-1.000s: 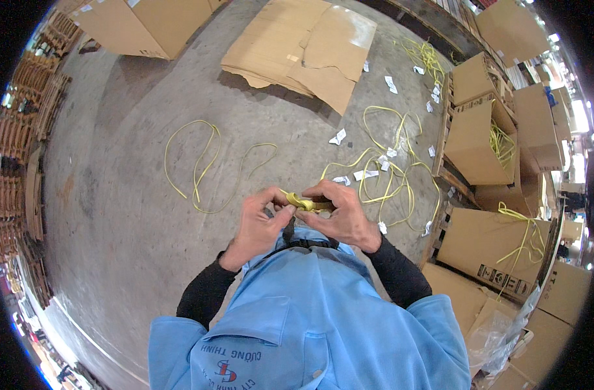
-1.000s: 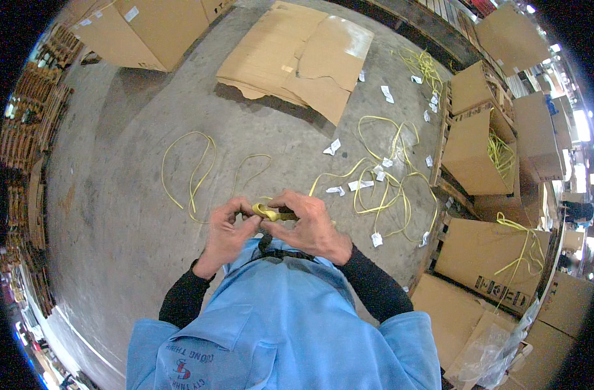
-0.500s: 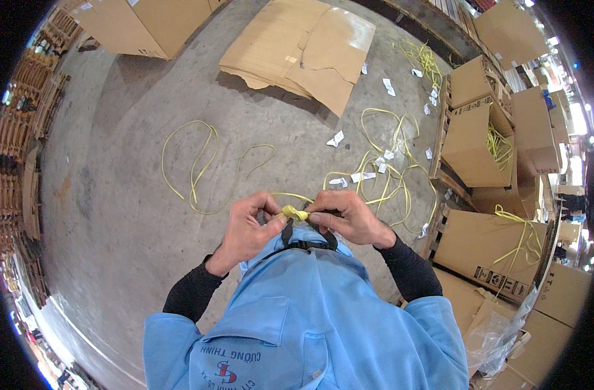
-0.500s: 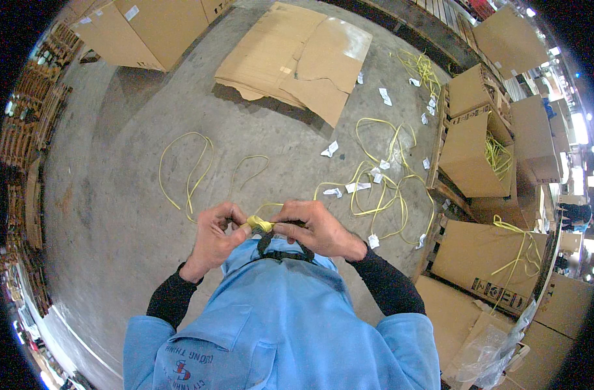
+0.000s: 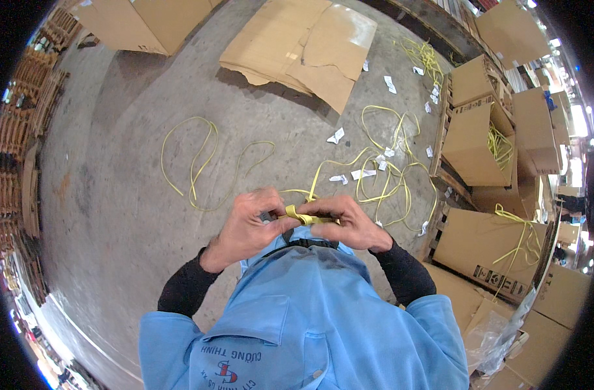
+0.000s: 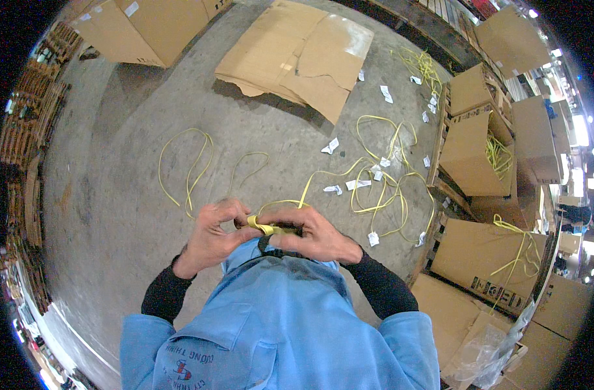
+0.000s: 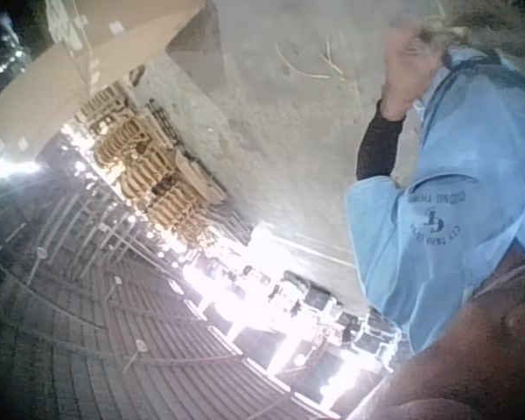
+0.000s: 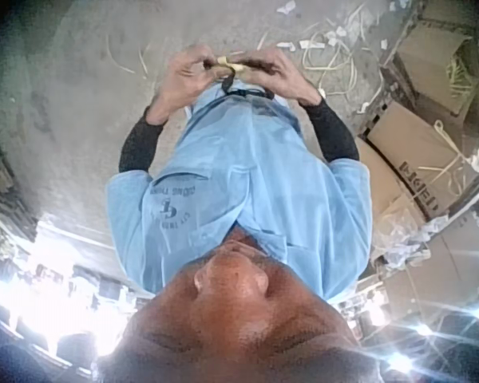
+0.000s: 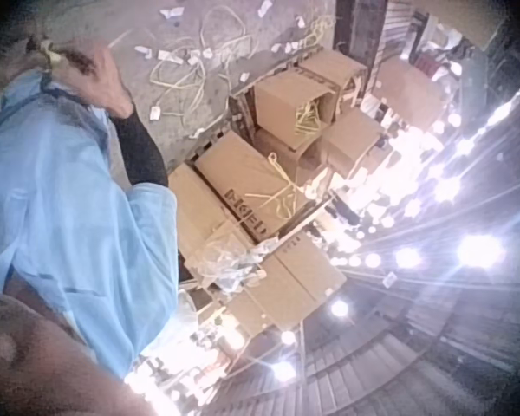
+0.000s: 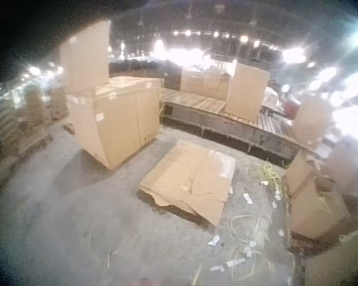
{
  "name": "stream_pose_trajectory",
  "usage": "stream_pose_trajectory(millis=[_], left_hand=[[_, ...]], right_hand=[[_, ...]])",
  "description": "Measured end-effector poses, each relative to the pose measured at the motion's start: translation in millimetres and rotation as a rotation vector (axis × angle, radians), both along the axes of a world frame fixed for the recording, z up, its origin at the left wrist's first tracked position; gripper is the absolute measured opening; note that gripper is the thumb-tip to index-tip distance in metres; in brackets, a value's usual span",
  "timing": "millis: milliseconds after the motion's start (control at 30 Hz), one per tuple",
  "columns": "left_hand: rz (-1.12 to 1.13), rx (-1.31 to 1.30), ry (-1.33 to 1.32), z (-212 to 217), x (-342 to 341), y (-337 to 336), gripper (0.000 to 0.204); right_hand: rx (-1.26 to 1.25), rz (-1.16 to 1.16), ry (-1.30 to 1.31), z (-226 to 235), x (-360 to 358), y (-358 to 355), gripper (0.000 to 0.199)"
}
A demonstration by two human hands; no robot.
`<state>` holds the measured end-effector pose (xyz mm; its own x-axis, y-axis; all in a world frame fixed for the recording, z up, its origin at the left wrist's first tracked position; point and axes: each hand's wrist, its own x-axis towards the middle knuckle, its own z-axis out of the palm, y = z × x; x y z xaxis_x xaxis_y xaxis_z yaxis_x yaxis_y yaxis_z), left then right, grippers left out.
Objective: The person repeatedly picks up yellow plastic straps from the floor and from cardboard boxes, ties them into knots by hand, and places the knotted straps into a cardboard box. The person also picks up small white tags from the floor and attaches them to the straps before knotting.
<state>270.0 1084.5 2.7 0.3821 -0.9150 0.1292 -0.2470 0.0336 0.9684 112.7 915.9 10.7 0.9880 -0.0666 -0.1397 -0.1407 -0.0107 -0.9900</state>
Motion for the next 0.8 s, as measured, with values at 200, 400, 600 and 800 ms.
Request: stream_pose_trajectory(millis=[200, 400, 600, 800], left_hand=[[-0.125, 0.067, 0.064, 19.9, 11.9, 11.6, 0.016], [-0.101, 0.062, 0.023, 27.8, 16.9, 16.2, 0.018], [-0.105, 0.022, -0.351, 24.5, 24.2, 13.2, 0.017], [-0.247, -0.041, -0.545, 25.2, 27.6, 6.0, 0.016]], right_hand=[[-0.245, 0.101, -0.084, 21.9, -2.1, -1.5, 0.029], [-0.304, -0.034, -0.104, 33.1, -5.4, 2.4, 0.022], [-0.455, -0.024, 0.045, 29.8, -0.5, 1.2, 0.021], [-0.053, -0.025, 0.079, 27.1, 10.1, 10.2, 0.033]])
